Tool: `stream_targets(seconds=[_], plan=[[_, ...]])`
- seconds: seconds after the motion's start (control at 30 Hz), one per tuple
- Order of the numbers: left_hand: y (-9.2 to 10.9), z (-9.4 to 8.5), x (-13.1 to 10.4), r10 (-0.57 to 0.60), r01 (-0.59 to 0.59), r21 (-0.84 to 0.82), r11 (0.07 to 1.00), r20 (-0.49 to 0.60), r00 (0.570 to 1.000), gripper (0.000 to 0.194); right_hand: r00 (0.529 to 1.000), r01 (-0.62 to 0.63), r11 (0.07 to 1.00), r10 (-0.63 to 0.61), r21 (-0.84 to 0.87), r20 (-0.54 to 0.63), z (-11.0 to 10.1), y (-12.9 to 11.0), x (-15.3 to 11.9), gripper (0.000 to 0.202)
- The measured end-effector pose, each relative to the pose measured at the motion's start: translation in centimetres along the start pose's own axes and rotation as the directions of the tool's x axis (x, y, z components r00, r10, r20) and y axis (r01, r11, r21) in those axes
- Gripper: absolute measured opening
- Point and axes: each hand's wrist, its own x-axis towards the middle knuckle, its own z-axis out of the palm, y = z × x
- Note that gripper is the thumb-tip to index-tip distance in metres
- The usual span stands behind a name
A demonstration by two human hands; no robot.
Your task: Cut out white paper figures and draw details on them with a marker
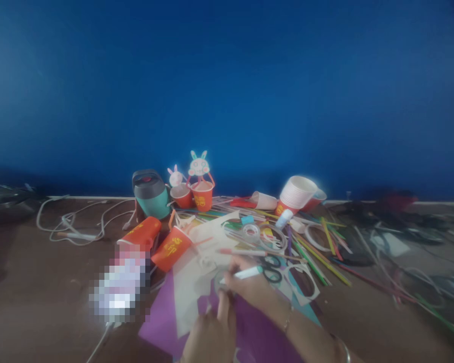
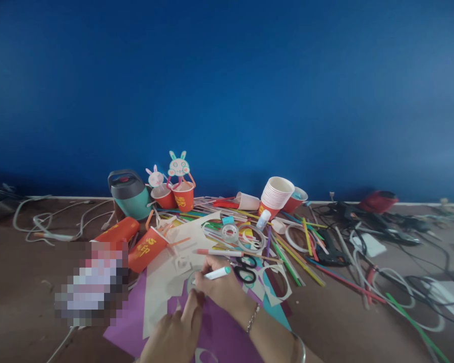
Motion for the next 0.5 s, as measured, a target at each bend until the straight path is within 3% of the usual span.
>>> stream_targets(seconds=[0.5], plan=[[-0.02,-0.06,-0.01,0.006,-0.005,-0.022,1.000,0.049,0.999,0.045,1.000,-0.023,0.997,0.024,0.070,-0.015,-0.12,-0.79,-0.14,0.018]])
